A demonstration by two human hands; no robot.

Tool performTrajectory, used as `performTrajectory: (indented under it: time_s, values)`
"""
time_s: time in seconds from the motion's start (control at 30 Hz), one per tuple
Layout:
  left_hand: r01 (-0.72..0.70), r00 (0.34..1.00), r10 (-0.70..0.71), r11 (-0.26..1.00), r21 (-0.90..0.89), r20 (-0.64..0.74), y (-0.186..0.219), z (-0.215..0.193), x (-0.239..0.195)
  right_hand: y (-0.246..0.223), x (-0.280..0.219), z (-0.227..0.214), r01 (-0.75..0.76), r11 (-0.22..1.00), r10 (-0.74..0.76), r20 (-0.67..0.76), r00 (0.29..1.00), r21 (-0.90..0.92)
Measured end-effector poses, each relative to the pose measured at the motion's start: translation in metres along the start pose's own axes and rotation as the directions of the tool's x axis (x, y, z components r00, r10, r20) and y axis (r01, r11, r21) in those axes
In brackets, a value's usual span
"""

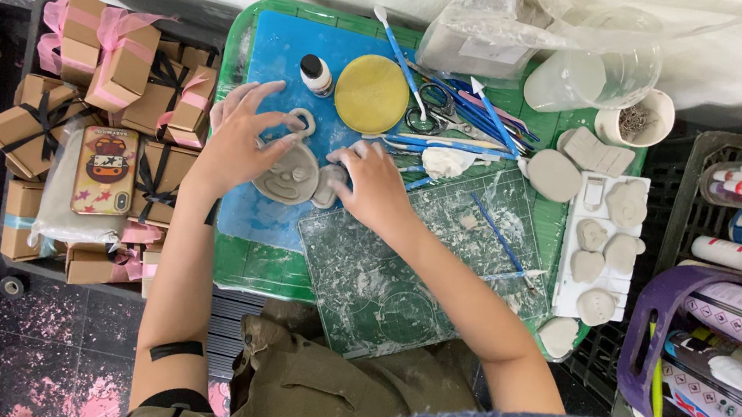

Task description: The person assembles and details a small clay face figure by hand and using a thin blue brush. They attach clay ears to a round face base, smooth the edges with their fingers, and then use the brush to apply a liquid substance around the features and edges.

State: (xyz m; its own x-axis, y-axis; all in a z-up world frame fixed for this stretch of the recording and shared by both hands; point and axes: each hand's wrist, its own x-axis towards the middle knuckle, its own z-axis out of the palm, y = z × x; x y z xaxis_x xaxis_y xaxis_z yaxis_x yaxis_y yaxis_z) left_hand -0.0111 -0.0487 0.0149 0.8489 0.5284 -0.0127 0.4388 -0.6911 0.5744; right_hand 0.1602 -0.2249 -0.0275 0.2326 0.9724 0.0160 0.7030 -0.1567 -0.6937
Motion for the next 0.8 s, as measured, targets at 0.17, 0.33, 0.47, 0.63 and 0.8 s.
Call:
performTrajectory:
  time_s: [0.17,0.33,0.47,0.63,0.8]
  values:
    - [-0.002,1.0,0.002,1.0,0.008,0.016,-0.003,0.002,0.0,0.004,-0.005,0.007,-0.016,1.0,0.016,-0.026,1.0,-0.003]
    - [-0.007,1.0,0.008,1.0,0.026,-0.016,-0.007,0.013,-0.007,-0.01,-0.015,-0.007,0.039,0.999,-0.039,0.02,0.999,0.001]
    - [0.005,0.996,-0.004,1.0,0.009,-0.091,-0.007,0.022,-0.013,-0.016,-0.018,-0.006,-0.011,0.999,0.014,0.076,0.997,-0.047]
    - [0.01,0.994,-0.009,1.0,0.008,-0.105,-0.002,0.024,-0.016,-0.016,-0.024,0.0,0.029,0.997,-0.028,0.006,1.0,-0.076]
    - [-0.027,0.988,0.03,0.999,0.021,-0.151,0.007,0.02,-0.023,-0.016,-0.03,0.001,0.01,0.996,-0.01,-0.004,1.0,-0.089]
